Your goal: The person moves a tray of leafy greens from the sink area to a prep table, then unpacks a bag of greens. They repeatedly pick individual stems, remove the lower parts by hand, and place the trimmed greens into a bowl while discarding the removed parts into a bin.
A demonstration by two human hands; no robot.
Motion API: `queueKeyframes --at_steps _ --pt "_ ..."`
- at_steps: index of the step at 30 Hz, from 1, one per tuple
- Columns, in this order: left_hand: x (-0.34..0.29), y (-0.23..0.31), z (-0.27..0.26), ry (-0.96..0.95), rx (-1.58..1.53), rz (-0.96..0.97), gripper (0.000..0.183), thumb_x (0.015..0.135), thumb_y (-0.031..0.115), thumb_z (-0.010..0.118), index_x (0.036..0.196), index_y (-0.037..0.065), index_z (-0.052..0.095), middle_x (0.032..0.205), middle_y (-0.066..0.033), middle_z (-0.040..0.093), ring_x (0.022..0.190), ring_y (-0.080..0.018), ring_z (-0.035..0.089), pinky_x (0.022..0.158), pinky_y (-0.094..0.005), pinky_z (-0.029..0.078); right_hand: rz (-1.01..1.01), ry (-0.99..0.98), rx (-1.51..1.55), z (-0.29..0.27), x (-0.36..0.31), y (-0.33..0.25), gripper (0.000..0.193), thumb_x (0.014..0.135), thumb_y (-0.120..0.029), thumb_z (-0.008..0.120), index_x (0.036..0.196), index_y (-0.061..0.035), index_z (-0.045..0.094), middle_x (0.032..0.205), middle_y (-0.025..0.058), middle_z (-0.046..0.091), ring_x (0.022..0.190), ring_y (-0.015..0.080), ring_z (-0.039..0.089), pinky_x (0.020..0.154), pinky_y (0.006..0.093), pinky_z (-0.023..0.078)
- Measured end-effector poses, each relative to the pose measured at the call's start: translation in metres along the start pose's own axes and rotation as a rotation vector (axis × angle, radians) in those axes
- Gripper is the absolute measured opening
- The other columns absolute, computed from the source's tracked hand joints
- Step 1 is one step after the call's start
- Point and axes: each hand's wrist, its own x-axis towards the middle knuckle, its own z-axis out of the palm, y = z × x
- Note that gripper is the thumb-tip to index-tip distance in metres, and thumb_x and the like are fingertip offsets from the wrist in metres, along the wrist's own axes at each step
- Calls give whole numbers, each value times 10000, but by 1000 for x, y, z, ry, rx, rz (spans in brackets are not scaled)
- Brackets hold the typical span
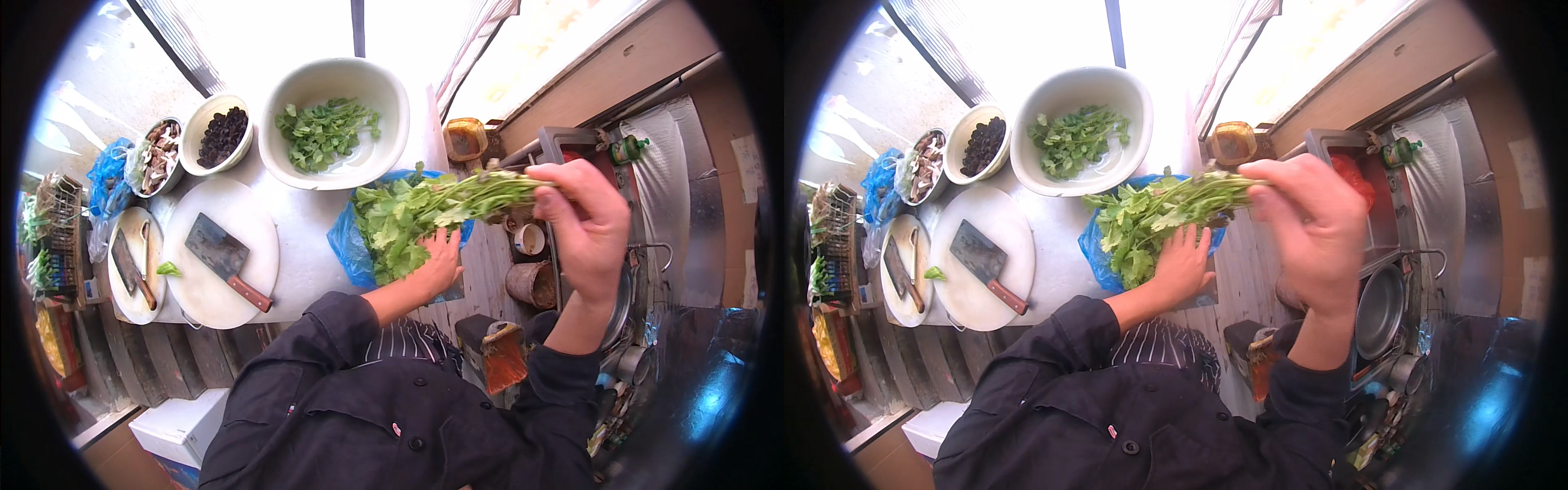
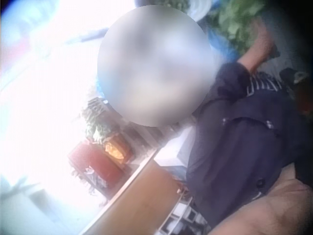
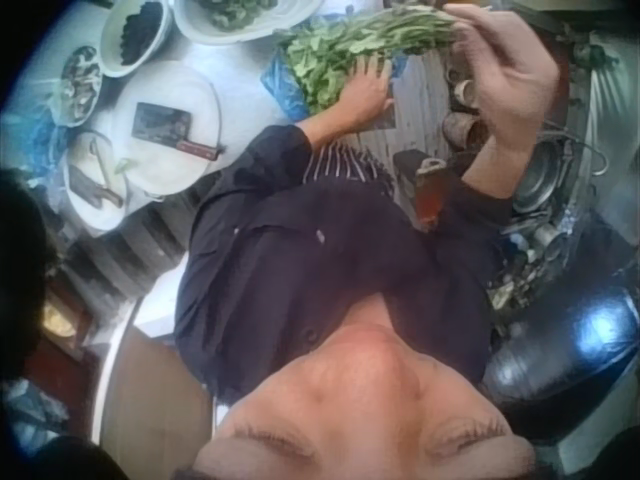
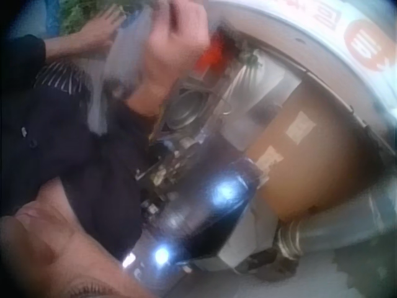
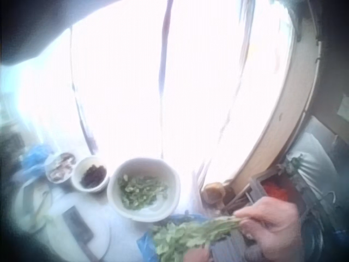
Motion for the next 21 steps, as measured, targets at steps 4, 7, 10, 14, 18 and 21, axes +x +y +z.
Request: queueKeyframes --at_steps 4,7,10,14,18,21 --pt "-12 7 -14 73 -72 107 940 861 425 878 1574 -30 466 1589 -328 448 1434 -515 471 1211 -610 393 136 -29 85 -28 -1 -6 188 1072 -83 701 1210 26 765 979 21 705 800 71 624 706 220 505" --pt "-48 19 -48 38 -198 273 842 910 352 861 1566 -14 483 1583 -316 480 1446 -484 509 1189 -573 433 304 -82 197 -32 2 20 200 1067 -86 680 1207 25 770 937 5 737 768 60 635 699 219 522" --pt "-80 19 -105 -278 -522 426 614 969 292 823 1454 -5 593 1408 -258 646 1288 -414 653 1081 -503 532 444 -223 287 -17 -7 57 202 1060 -118 701 1174 29 779 911 0 738 740 58 648 672 227 526" --pt "-100 -7 -192 -462 -1007 344 343 1016 230 782 1267 4 720 1113 -124 776 1006 -259 762 910 -403 610 500 -390 389 19 -19 107 211 1031 -162 739 1116 22 796 859 7 732 732 71 658 655 241 525" --pt "-81 -48 -213 -29 -1021 -40 309 1019 198 778 1249 -2 725 1070 -99 793 985 -176 753 918 -346 606 550 -482 478 49 -29 141 201 1056 -157 738 1151 10 796 880 -13 724 732 56 662 636 235 542" --pt "-53 -71 -179 16 -828 -91 393 1025 247 770 1304 -23 710 1141 -147 800 1064 -206 764 965 -362 599 589 -481 609 68 -36 156 213 1061 -179 740 1158 2 799 889 -8 730 726 57 666 630 234 546"
